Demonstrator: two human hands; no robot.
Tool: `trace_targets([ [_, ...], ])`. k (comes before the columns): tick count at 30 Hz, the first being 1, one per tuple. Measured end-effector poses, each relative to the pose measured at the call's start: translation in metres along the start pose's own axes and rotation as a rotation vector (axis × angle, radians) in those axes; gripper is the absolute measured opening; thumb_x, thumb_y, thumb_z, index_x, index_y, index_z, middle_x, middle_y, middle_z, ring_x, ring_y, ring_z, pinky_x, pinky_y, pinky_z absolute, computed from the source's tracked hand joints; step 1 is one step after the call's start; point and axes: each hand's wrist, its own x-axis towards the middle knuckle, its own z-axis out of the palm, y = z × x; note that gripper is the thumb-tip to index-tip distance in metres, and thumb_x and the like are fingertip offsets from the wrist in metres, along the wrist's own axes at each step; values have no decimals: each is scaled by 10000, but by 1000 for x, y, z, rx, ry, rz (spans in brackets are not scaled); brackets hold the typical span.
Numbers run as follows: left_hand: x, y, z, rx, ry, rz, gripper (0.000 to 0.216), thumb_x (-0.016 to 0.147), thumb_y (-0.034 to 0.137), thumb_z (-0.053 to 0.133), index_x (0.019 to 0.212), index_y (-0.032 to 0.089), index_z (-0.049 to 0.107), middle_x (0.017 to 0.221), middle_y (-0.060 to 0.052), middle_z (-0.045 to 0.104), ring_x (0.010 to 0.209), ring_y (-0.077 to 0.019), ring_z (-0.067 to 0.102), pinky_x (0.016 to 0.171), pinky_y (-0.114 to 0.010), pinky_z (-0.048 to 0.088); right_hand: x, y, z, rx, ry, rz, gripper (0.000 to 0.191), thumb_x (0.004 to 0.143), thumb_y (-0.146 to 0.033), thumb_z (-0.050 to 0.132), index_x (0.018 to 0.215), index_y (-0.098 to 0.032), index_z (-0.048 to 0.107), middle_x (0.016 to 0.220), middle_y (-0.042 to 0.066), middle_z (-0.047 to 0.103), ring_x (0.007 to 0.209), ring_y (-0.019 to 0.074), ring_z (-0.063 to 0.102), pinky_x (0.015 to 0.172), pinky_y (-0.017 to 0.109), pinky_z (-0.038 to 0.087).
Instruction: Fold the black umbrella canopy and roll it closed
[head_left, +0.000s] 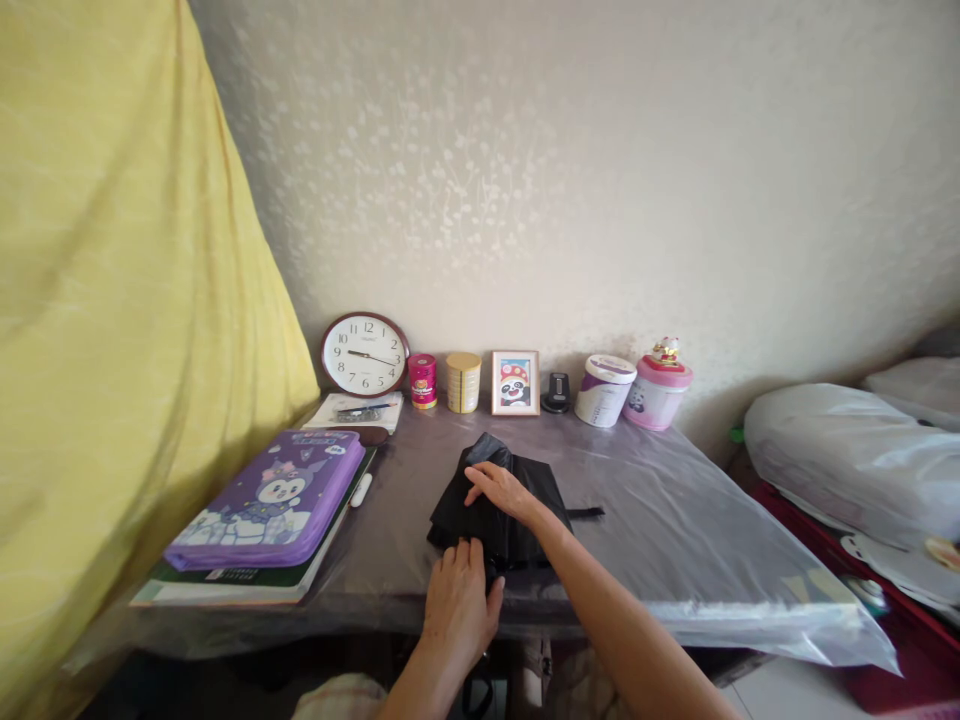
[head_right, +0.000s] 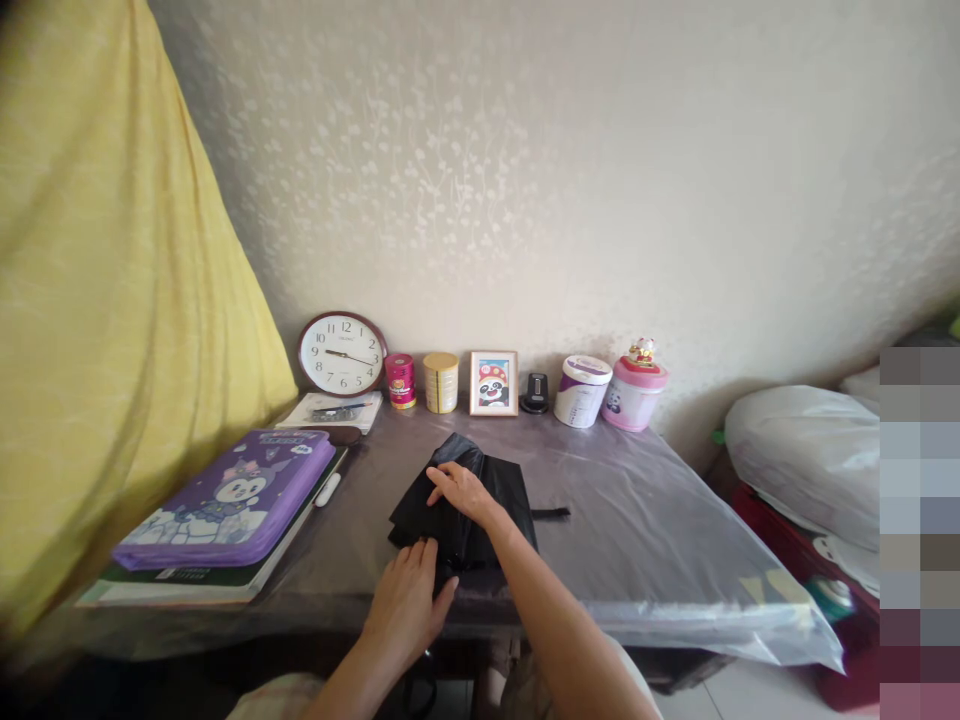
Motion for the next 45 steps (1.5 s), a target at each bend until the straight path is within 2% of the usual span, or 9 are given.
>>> trace_targets([
  [5, 2, -1, -14, -12, 95, -16, 228, 861, 252, 423, 955, 128, 590, 903, -89, 596, 863, -245, 567, 752, -379, 454, 4, 5, 1, -43, -46, -23, 363, 859, -299, 453, 1169, -129, 534, 751, 25, 731, 855, 162, 635, 794, 265, 429],
  [8, 5, 4, -20, -46, 165, 91, 203, 868, 206, 391, 850, 170, 590, 897, -66, 579, 856, -221, 553, 759, -369, 455, 6, 9, 3, -56, -64, -35, 381, 826, -230, 472, 1184, -113, 531, 763, 35, 731, 822, 161, 639, 762, 262, 441],
  [12, 11, 10, -8, -105, 214, 345, 270, 845, 171, 432, 1070, 194, 580, 1161, -60, 567, 1074, -223, 500, 933, -399, 407, 6, 10, 1, -50, -78, -47, 369, 826, -216, 458, 1169, -111, 547, 784, 41, 733, 784, 157, 638, 733, 264, 452],
  [14, 13, 10, 4, -106, 233, 379, 343, 830, 185, 459, 1161, 190, 548, 1270, -60, 529, 1173, -240, 447, 1004, -435, 359, 6, 9, 0, -40, -80, -49, 353, 831, -219, 453, 1153, -122, 560, 801, 39, 734, 773, 153, 639, 719, 260, 459],
  [19, 15, 5, 19, -76, 240, 292, 369, 821, 231, 474, 1171, 156, 566, 1296, -77, 535, 1216, -274, 426, 1025, -486, 338, 6, 10, 0, -7, -59, -64, 300, 814, -189, 464, 1069, -147, 616, 839, 32, 731, 840, 150, 643, 766, 257, 467],
  [25, 12, 3, 12, -74, 247, 241, 357, 836, 182, 443, 1165, 152, 578, 1279, -65, 553, 1141, -240, 485, 983, -425, 389, 5, 10, 2, 17, -43, -89, 266, 761, -140, 491, 956, -162, 670, 802, 22, 728, 807, 158, 657, 773, 274, 489],
  [31, 12, 3, 10, -63, 244, 225, 335, 857, 182, 433, 1152, 139, 587, 1254, -65, 573, 1091, -231, 503, 953, -410, 408, 0, 11, 3, 23, -10, -132, 294, 766, -104, 459, 956, -174, 673, 847, 18, 725, 832, 148, 669, 748, 261, 515],
  [40, 13, 3, 9, -12, 248, 218, 333, 885, 140, 382, 1145, 150, 589, 1231, -68, 584, 1028, -218, 526, 885, -381, 442, -9, 15, -5, -162, 141, -305, 339, 748, -34, 437, 903, -191, 694, 949, 36, 697, 915, 162, 626, 863, 298, 468],
  [45, 11, 4, 4, 35, 220, 201, 377, 875, 112, 377, 1214, 148, 538, 1219, -79, 579, 958, -209, 533, 831, -372, 455, -16, 29, -3, -305, 133, -439, 239, 812, -121, 493, 915, -206, 691, 1053, 58, 666, 1056, 186, 559, 965, 356, 395],
])
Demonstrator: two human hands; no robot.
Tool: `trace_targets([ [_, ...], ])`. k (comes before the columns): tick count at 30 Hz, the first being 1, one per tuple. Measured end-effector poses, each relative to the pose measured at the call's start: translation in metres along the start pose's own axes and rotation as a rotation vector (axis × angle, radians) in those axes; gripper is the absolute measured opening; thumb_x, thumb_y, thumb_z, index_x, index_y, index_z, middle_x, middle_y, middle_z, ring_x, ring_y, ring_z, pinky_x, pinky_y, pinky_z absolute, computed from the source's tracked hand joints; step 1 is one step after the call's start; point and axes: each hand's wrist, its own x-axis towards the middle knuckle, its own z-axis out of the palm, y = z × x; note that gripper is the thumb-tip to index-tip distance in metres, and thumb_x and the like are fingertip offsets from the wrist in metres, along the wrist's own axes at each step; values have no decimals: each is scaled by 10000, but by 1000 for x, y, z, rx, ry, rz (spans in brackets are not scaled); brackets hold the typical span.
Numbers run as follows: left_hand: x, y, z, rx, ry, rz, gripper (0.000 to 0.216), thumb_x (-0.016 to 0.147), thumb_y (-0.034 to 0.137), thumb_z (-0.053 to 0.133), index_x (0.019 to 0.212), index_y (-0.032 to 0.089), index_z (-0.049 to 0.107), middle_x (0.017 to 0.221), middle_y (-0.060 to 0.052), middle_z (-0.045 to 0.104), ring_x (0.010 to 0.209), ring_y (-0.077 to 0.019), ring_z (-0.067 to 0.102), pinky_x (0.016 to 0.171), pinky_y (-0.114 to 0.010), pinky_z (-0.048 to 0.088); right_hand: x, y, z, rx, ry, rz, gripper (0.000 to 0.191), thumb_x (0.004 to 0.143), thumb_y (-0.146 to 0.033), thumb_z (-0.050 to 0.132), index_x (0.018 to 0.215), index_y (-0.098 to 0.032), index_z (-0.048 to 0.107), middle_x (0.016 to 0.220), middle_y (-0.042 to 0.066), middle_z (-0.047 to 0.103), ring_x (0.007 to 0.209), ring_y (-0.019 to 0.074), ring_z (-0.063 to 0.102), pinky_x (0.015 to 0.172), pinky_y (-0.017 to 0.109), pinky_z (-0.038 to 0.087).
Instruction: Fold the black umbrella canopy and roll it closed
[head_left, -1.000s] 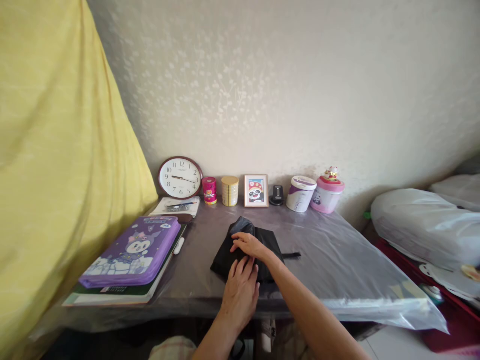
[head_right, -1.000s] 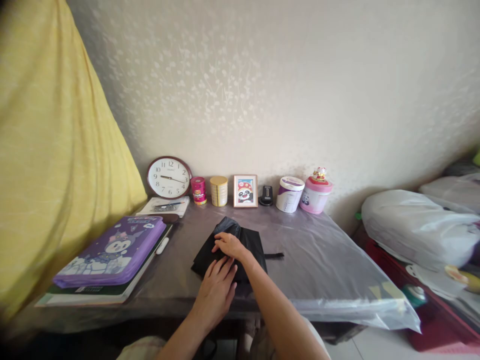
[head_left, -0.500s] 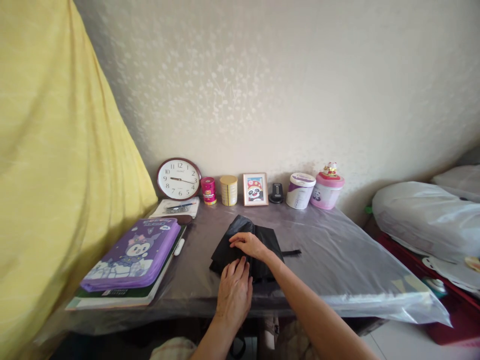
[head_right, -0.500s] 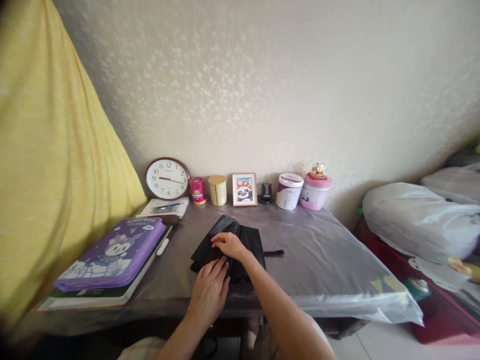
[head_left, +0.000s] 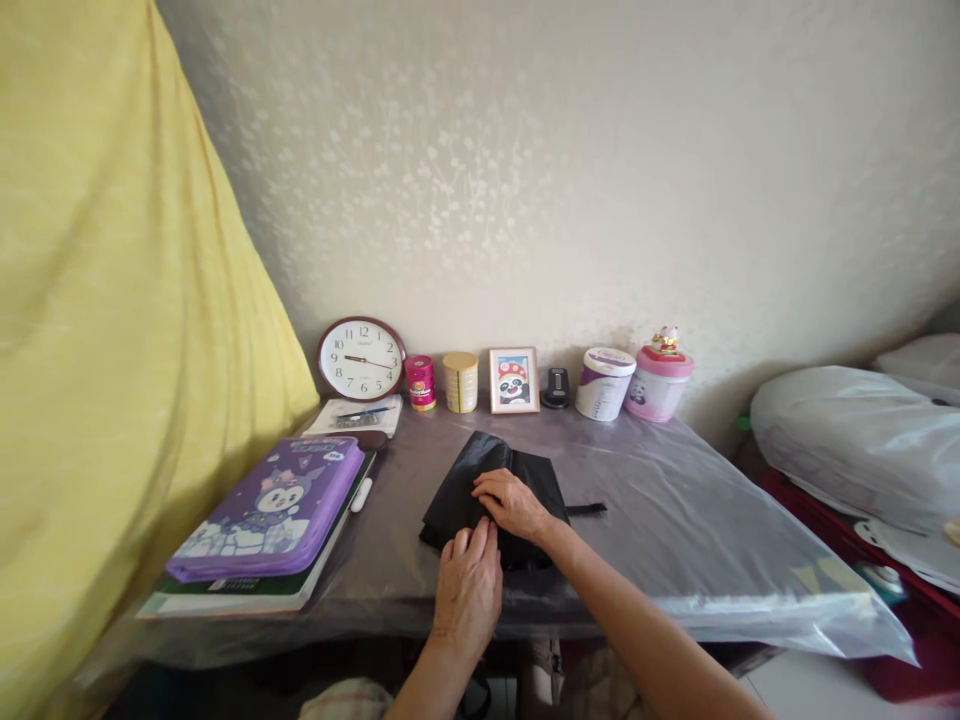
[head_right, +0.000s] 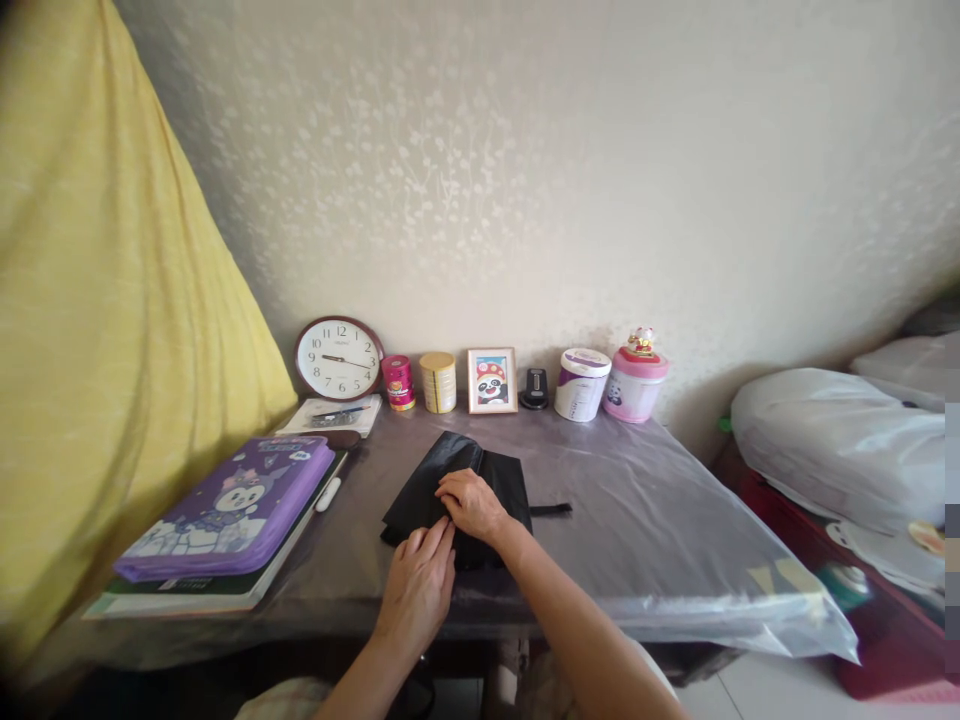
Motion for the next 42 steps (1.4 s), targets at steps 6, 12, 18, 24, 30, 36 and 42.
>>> trace_targets([
  [6, 1, 1, 7, 55, -21, -12, 417, 837, 81, 409, 1234, 137, 524, 1191, -91, 572, 935, -218, 527, 789, -369, 465, 7, 11, 7, -132, -34, -55, 234, 863, -227, 504, 1028, -203, 668, 1208, 76, 603, 1222, 203, 444, 1042, 394, 296],
  [12, 0, 2, 12, 54, -36, -26, 437, 813, 74, 434, 1237, 133, 526, 1191, -93, 577, 944, -229, 517, 783, -372, 465, 32, 31, 9, -237, -28, 37, 244, 887, -271, 482, 1060, -238, 650, 1266, 59, 564, 1262, 206, 403, 1058, 437, 237],
  [18, 2, 3, 11, 6, -68, -54, 432, 830, 86, 415, 1248, 132, 516, 1196, -82, 578, 951, -229, 508, 794, -378, 453, 61, 52, 3, -309, 13, 197, 278, 897, -222, 446, 1125, -225, 604, 1304, 101, 523, 1258, 251, 399, 1042, 487, 237],
  [24, 1, 3, 9, -19, -46, -54, 436, 822, 84, 414, 1241, 149, 518, 1179, -89, 564, 944, -221, 502, 787, -366, 442, 49, 31, -7, -288, -16, 88, 269, 904, -242, 430, 1097, -203, 614, 1247, 104, 561, 1212, 225, 441, 1055, 418, 244],
  [30, 2, 3, 8, -32, -63, -59, 431, 834, 81, 386, 1242, 143, 509, 1149, -82, 570, 919, -211, 502, 780, -342, 435, 29, 17, 2, -266, -77, 51, 222, 875, -236, 483, 1003, -238, 664, 1169, 43, 623, 1192, 191, 468, 1057, 370, 249],
  [36, 0, 0, 6, -73, -69, -63, 447, 828, 109, 405, 1267, 134, 489, 1210, -77, 546, 978, -218, 494, 841, -331, 426, 20, 37, -25, -330, 107, 398, 340, 843, -173, 464, 1165, -162, 570, 1314, 139, 489, 1228, 272, 405, 1026, 412, 269],
  [42, -2, -2, 1, -105, -79, -60, 461, 826, 112, 401, 1282, 130, 472, 1224, -82, 536, 990, -209, 492, 842, -309, 438, -15, 56, -57, -259, 156, 766, 251, 818, -220, 530, 1041, -137, 609, 1097, 175, 606, 1088, 294, 528, 927, 412, 366],
])
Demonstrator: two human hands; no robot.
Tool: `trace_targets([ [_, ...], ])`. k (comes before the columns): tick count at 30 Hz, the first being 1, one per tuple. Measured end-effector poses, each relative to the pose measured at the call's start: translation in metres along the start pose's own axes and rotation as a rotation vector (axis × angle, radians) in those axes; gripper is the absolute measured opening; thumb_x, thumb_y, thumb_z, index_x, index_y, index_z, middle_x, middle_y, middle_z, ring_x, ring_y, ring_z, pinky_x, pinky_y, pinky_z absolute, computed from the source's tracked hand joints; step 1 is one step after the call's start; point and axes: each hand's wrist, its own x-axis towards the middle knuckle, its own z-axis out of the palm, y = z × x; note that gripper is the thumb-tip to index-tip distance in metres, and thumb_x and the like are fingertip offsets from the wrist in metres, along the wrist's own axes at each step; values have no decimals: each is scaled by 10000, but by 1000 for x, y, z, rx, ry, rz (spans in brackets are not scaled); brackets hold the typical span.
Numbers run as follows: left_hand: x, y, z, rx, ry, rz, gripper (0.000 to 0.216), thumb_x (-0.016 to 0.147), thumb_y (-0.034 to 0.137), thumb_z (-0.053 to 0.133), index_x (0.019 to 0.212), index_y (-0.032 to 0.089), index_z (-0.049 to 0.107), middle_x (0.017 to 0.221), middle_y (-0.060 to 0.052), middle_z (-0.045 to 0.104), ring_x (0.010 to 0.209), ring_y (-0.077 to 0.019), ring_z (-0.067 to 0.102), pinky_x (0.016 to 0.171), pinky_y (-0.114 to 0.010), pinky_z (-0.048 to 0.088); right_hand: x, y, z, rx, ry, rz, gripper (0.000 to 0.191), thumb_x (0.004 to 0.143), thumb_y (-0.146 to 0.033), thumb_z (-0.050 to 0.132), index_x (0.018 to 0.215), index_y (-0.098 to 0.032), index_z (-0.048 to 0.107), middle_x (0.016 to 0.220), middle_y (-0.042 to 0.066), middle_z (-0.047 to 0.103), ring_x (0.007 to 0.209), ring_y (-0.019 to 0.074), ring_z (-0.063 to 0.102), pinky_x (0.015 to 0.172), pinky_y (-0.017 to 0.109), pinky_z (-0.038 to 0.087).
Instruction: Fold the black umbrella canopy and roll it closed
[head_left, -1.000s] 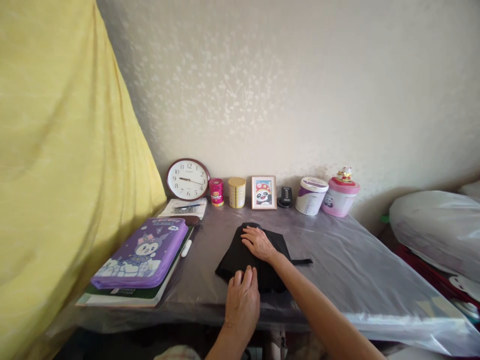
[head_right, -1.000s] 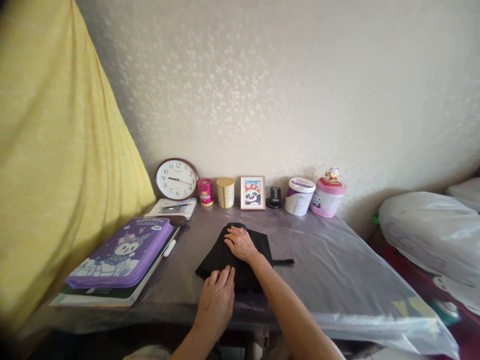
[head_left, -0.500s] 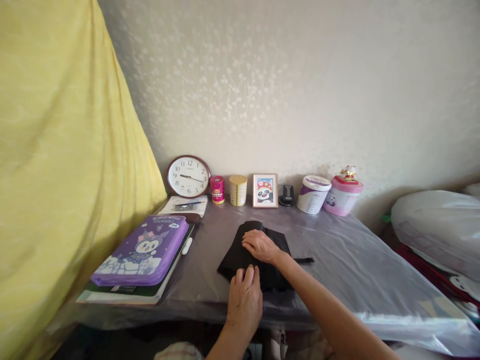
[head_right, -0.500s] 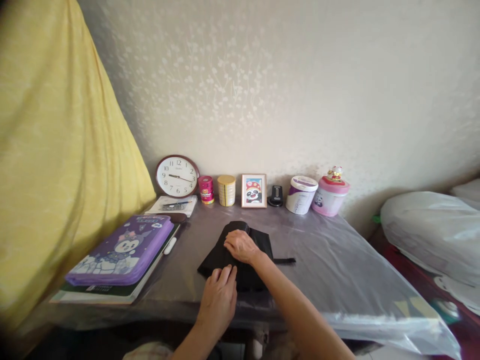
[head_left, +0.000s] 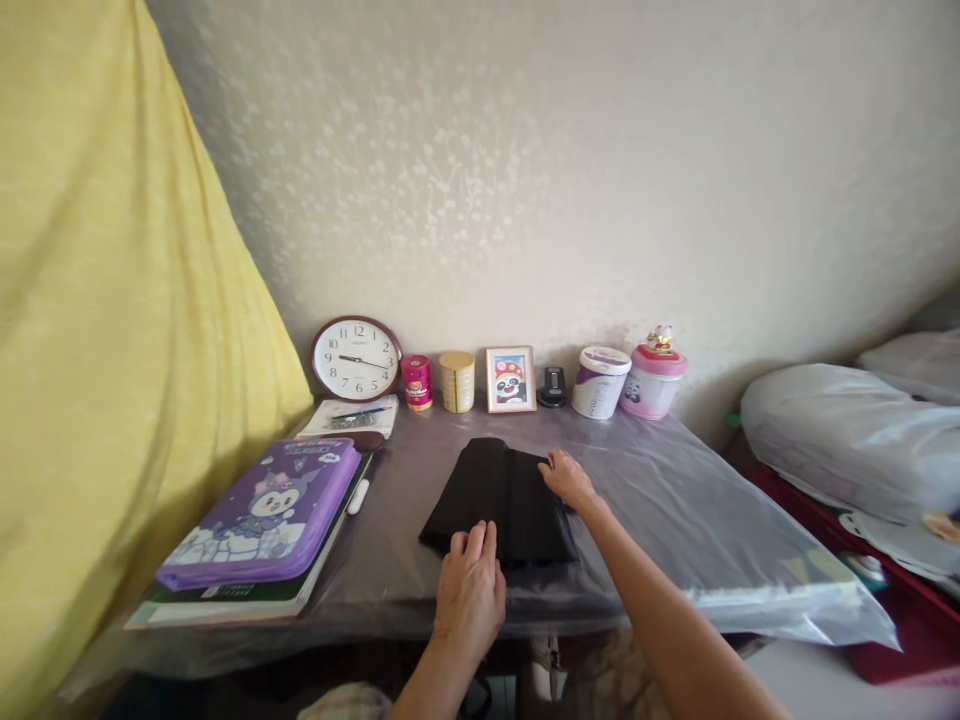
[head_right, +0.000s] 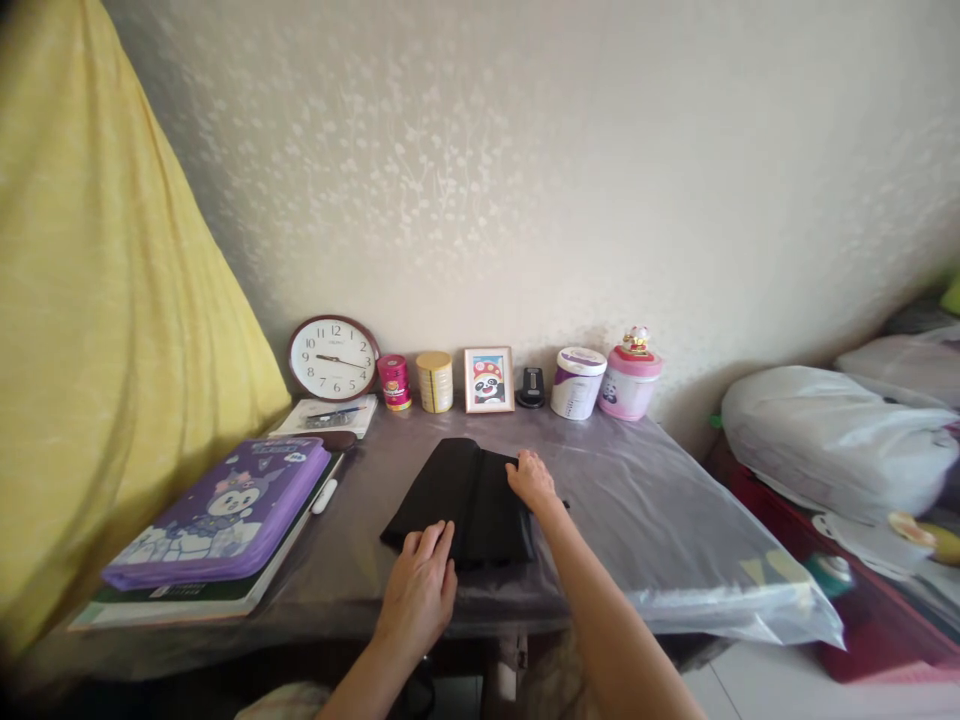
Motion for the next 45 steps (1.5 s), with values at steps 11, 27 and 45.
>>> trace_targets([
  [11, -1, -2, 4, 2, 15, 8, 458, 830, 106, 381, 1280, 98, 470, 1207, -87, 532, 1000, -212, 475, 904, -321, 425, -17, -3, -18, 473, -245, 266, 312, 779, -368, 585, 997, -145, 604, 858, 74, 668, 707, 176, 630, 521, 251, 469],
  [27, -3, -3, 0, 61, -11, -56, 459, 836, 162, 437, 1286, 79, 460, 1008, -89, 564, 911, -225, 484, 822, -339, 432, -26, -48, 0, 1075, -367, 124, 255, 631, -240, 712, 860, -165, 626, 731, 14, 686, 641, 159, 643, 555, 259, 519],
  [45, -4, -4, -11, 44, -138, -171, 257, 778, 226, 538, 1005, 131, 610, 1033, -82, 577, 969, -251, 494, 845, -363, 402, -15, -95, 45, 1062, -354, -1, 401, 605, -213, 711, 986, -166, 594, 872, 49, 687, 833, 210, 652, 781, 342, 518],
])
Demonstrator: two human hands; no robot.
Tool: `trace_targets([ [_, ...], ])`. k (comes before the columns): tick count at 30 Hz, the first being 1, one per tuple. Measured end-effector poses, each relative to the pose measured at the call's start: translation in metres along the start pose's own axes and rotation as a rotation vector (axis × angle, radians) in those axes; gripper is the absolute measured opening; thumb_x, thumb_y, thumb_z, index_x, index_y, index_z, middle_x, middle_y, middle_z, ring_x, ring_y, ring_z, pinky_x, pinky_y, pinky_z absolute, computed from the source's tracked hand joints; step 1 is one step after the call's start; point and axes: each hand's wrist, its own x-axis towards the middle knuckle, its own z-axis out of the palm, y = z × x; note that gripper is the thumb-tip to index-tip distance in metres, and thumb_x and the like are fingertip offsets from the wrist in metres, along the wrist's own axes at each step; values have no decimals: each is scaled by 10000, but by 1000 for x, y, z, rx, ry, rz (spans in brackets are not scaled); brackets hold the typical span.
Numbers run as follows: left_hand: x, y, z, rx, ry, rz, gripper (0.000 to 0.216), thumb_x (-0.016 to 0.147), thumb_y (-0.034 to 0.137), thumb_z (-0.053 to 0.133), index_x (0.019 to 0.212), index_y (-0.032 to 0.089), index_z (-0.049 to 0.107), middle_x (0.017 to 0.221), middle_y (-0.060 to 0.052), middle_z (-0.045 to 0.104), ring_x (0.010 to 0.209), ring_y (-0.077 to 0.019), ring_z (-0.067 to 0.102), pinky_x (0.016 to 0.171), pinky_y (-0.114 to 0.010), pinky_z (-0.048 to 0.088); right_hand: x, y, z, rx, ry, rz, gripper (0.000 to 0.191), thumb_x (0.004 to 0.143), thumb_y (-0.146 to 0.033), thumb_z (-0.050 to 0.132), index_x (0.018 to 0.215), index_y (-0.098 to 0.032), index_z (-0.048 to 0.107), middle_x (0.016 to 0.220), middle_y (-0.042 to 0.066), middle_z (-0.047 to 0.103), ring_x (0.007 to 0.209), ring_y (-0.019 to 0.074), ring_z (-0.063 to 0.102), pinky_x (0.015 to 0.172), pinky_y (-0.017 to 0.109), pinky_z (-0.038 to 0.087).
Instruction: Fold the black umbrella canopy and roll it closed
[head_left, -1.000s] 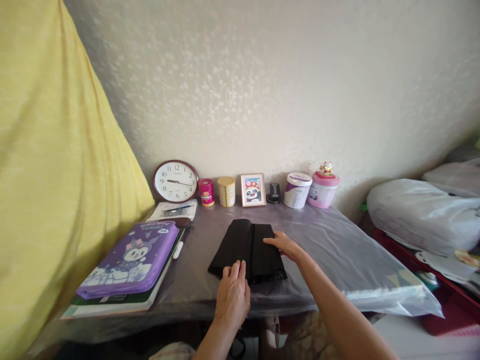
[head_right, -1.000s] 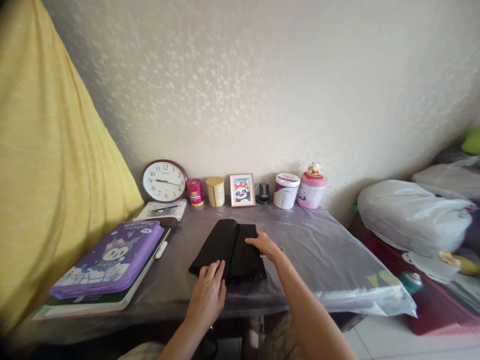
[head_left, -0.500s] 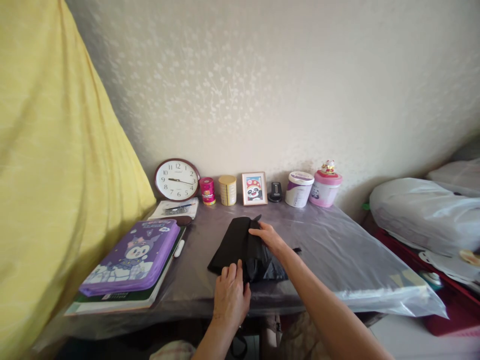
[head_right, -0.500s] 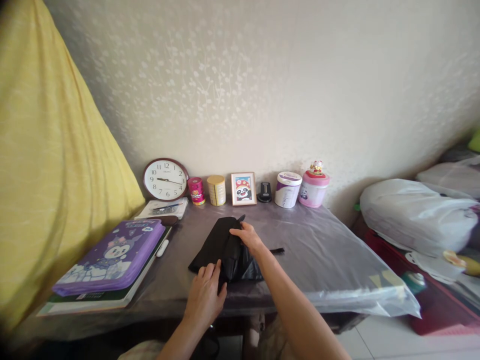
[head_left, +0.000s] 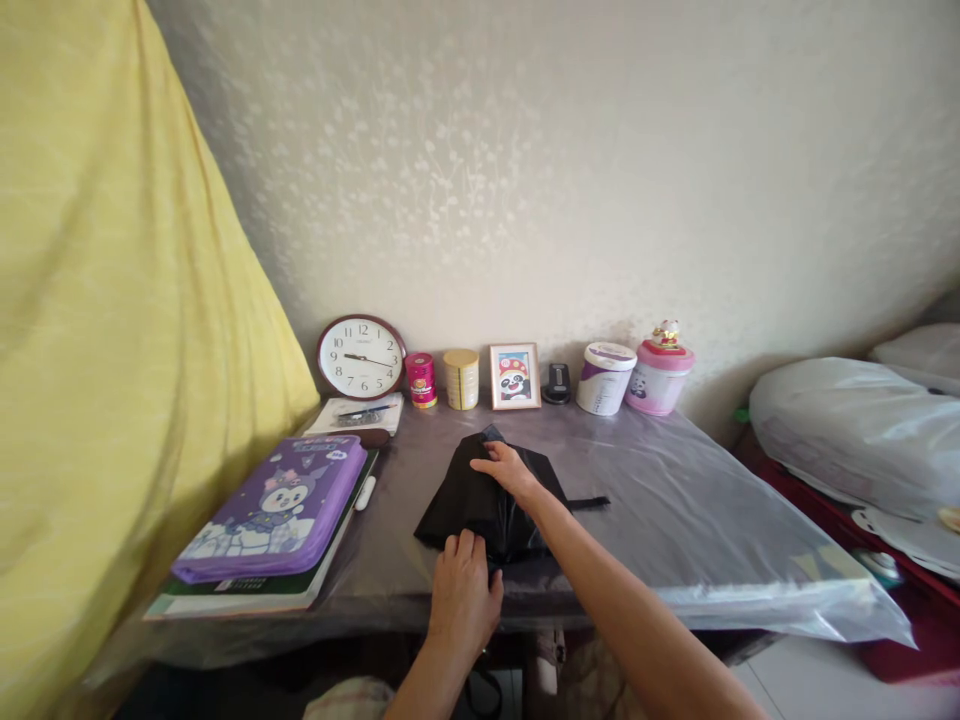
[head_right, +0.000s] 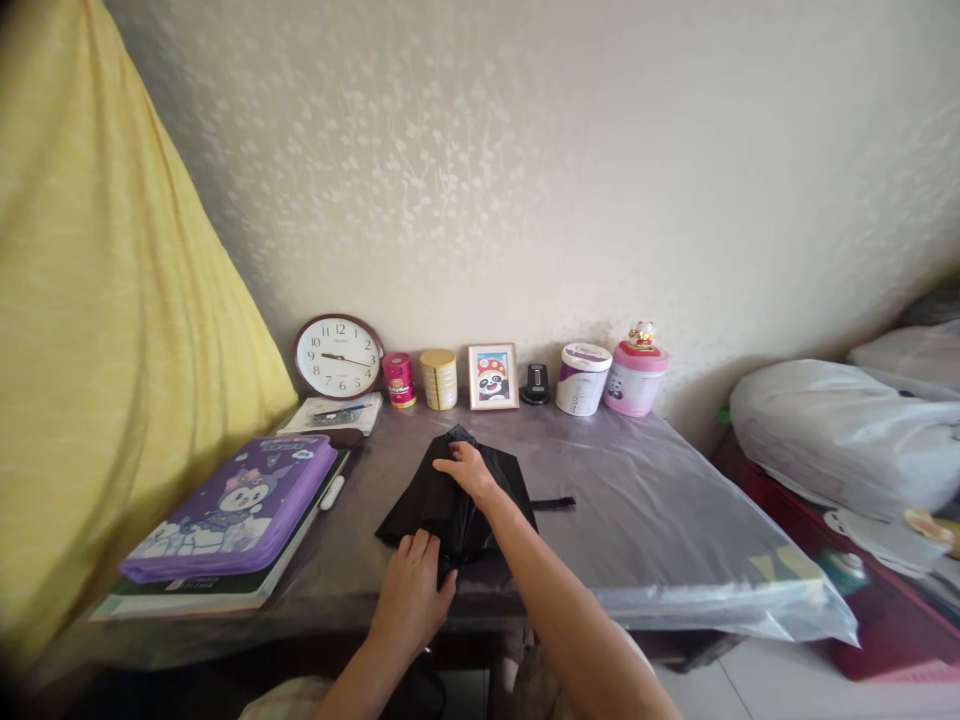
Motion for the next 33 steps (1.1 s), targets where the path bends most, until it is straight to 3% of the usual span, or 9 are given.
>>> trace_targets([
  [7, -1, -4, 2, -1, 20, -2, 287, 778, 248, 545, 1034, 127, 592, 1007, -80, 589, 949, -250, 509, 833, -360, 406, 4, 3, 5, -211, 11, -22, 436, 668, -272, 690, 1068, -132, 588, 943, 66, 682, 918, 212, 624, 818, 323, 476],
  [12, -4, -8, 8, 40, 96, 8, 327, 800, 239, 524, 1100, 114, 560, 1023, -95, 599, 943, -246, 529, 815, -353, 417, 5, 4, 7, -362, -51, -81, 328, 771, -377, 595, 996, -139, 618, 726, 21, 706, 860, 187, 622, 811, 299, 437],
  [16, -4, -9, 0, 38, 152, -10, 248, 832, 210, 475, 1046, 118, 558, 923, -80, 605, 888, -230, 549, 777, -346, 430, 9, 8, 10, -442, -127, -105, 253, 775, -250, 578, 1009, -160, 612, 685, -5, 711, 729, 152, 624, 685, 254, 444],
  [20, 0, -3, -16, 15, 214, 19, 164, 855, 174, 411, 841, 176, 575, 822, -45, 572, 811, -199, 549, 740, -334, 433, 13, 13, 10, -502, -167, -135, 342, 736, -130, 563, 1073, -180, 596, 681, -28, 711, 698, 137, 622, 661, 238, 439],
  [22, 2, 0, -17, -9, 231, 112, 208, 868, 170, 384, 847, 185, 591, 889, -53, 590, 859, -198, 547, 780, -344, 434, 14, 13, 9, -528, -178, -153, 370, 731, -119, 551, 1094, -180, 594, 696, -23, 714, 713, 141, 625, 672, 242, 442],
  [26, 7, 2, 0, -29, 242, 264, 344, 856, 176, 410, 1174, 179, 541, 1261, -69, 538, 1126, -223, 481, 966, -398, 380, 12, 13, 8, -572, -192, -182, 393, 727, -107, 531, 1109, -174, 596, 734, -8, 722, 731, 148, 632, 675, 246, 455],
  [33, 10, -5, 27, 52, 202, 233, 463, 867, 255, 405, 1319, 158, 426, 1392, -66, 439, 1284, -245, 378, 1045, -455, 330, 8, 15, 9, -627, -190, -256, 288, 769, -117, 493, 997, -184, 655, 762, 5, 723, 748, 151, 660, 700, 249, 491],
])
